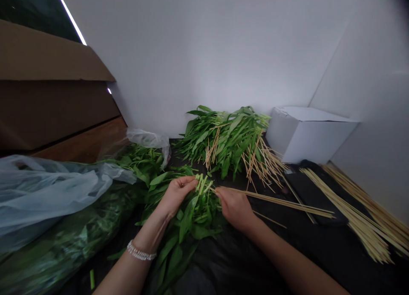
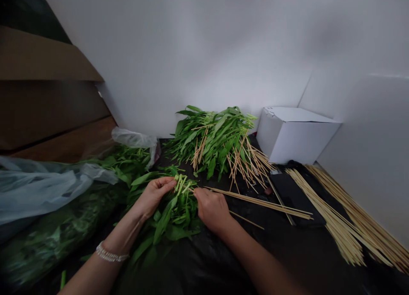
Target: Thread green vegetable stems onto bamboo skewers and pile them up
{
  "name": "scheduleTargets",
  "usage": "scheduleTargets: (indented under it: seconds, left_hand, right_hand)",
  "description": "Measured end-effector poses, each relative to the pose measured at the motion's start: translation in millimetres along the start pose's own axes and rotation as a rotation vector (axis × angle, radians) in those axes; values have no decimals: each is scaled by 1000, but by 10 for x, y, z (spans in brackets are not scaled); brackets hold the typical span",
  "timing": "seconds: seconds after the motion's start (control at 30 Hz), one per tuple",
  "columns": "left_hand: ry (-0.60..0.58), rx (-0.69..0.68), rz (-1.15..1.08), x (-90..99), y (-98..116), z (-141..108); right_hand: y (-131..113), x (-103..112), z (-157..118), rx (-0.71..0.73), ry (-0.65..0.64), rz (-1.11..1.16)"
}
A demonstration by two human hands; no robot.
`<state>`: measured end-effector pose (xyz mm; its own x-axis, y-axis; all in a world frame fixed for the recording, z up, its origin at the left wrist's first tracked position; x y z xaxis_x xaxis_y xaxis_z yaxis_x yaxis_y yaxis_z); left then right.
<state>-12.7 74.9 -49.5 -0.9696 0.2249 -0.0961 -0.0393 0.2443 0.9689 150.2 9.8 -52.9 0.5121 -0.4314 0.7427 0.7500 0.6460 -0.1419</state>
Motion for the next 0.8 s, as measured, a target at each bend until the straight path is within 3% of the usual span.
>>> scheduleTargets:
  seconds: [0.27,0.43,0.8]
  left_hand:
    - [-22,29,-7,-40,-23,-12]
    - [-23,56,-14,-41,-43,-21]
    - [-29,7,80,-23,-22,3]
  right_hand:
    - [-18,8,1,12,28,25]
    - [19,-8,5,-51,-26,92]
    - [-5,48,26,10,20,-17]
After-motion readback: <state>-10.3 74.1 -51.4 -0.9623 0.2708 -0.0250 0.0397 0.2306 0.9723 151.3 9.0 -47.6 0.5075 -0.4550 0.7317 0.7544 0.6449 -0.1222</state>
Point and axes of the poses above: each hand's wrist, its own z-axis towards the middle knuckle, its own x-axis out of the back of the hand, y = z × x, the point moved 7 cm from there along z, towards the middle knuckle, and after that the axes turned 11 degrees about x, right-handed, at the moved point
